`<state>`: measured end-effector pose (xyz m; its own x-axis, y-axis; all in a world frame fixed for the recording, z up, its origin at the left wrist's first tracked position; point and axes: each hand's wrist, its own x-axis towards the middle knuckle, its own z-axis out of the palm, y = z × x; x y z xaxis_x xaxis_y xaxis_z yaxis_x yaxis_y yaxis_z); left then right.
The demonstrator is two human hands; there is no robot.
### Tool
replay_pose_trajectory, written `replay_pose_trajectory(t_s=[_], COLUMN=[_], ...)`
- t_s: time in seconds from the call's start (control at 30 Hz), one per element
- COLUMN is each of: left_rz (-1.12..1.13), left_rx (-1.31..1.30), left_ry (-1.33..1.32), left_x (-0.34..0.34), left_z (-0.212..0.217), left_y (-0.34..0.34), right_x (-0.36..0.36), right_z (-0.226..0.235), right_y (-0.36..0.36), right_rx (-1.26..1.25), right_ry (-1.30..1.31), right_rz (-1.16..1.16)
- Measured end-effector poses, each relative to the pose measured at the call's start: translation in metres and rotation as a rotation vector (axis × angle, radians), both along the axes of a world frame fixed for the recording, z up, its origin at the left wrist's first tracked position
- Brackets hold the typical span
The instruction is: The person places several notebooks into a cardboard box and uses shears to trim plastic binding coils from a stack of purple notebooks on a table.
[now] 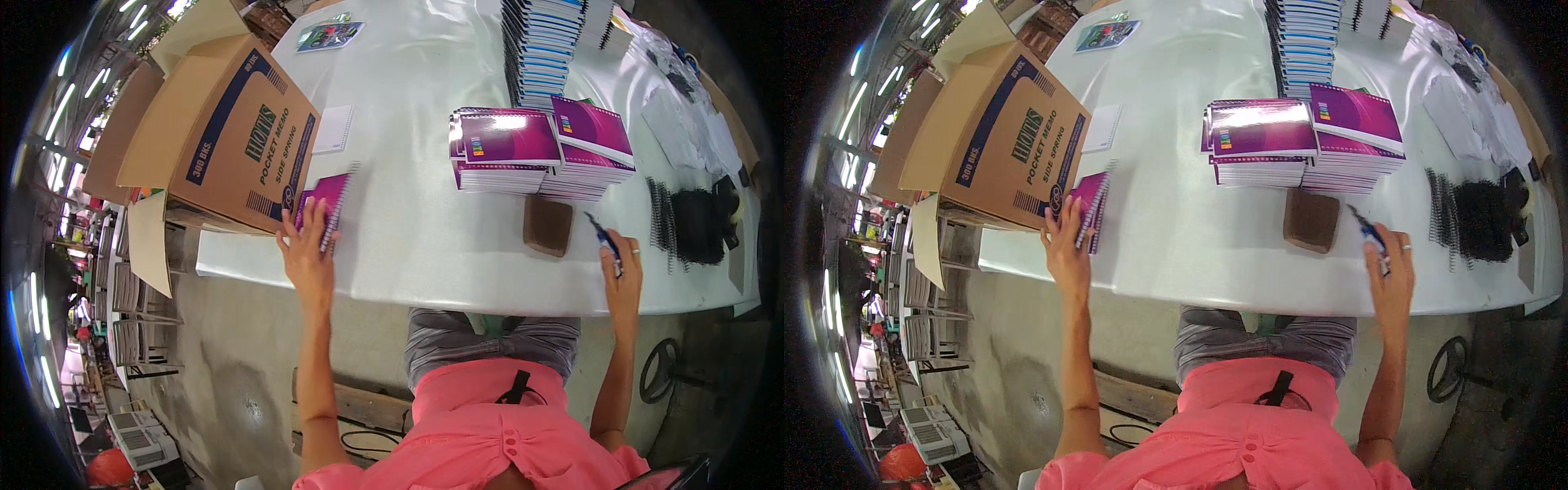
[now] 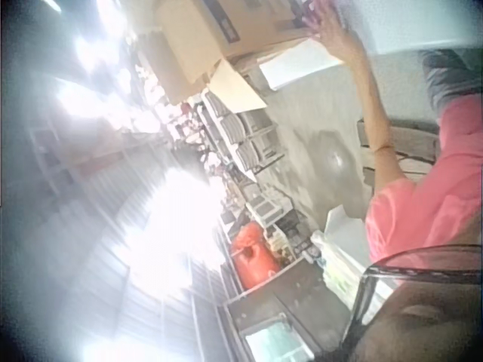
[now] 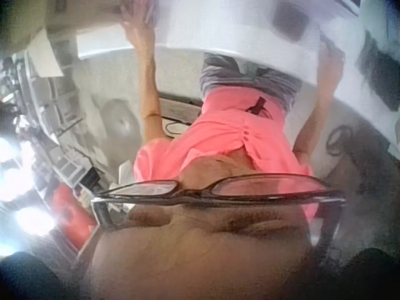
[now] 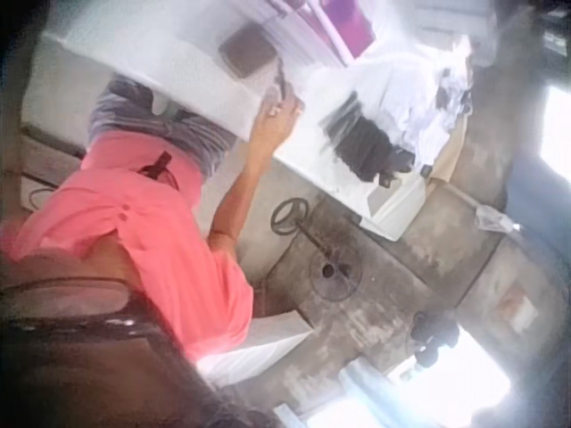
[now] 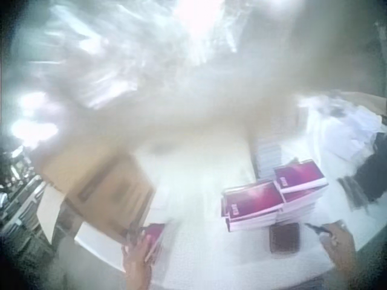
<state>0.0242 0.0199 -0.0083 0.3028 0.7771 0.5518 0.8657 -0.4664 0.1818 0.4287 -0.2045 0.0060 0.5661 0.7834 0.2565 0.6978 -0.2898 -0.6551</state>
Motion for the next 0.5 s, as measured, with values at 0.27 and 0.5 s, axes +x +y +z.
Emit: replay_pose_trajectory(t_s=[0.27, 0.5], left_rz=[0.003, -0.140], left_rx=[-0.477, -0.609], left_ry=[0.203, 0.123], left_x=[-0.054, -0.065], left_z=[-0.027, -0.019], left_y=[0.021, 0.038], right_x=[0.063, 0.068], right_z=[-0.054, -0.059], right_y=[-0.016, 0.002], right_rx=[-0.112, -0.093], right_ry=[-0.405, -0.412], right_rz=[-0.149, -0.136])
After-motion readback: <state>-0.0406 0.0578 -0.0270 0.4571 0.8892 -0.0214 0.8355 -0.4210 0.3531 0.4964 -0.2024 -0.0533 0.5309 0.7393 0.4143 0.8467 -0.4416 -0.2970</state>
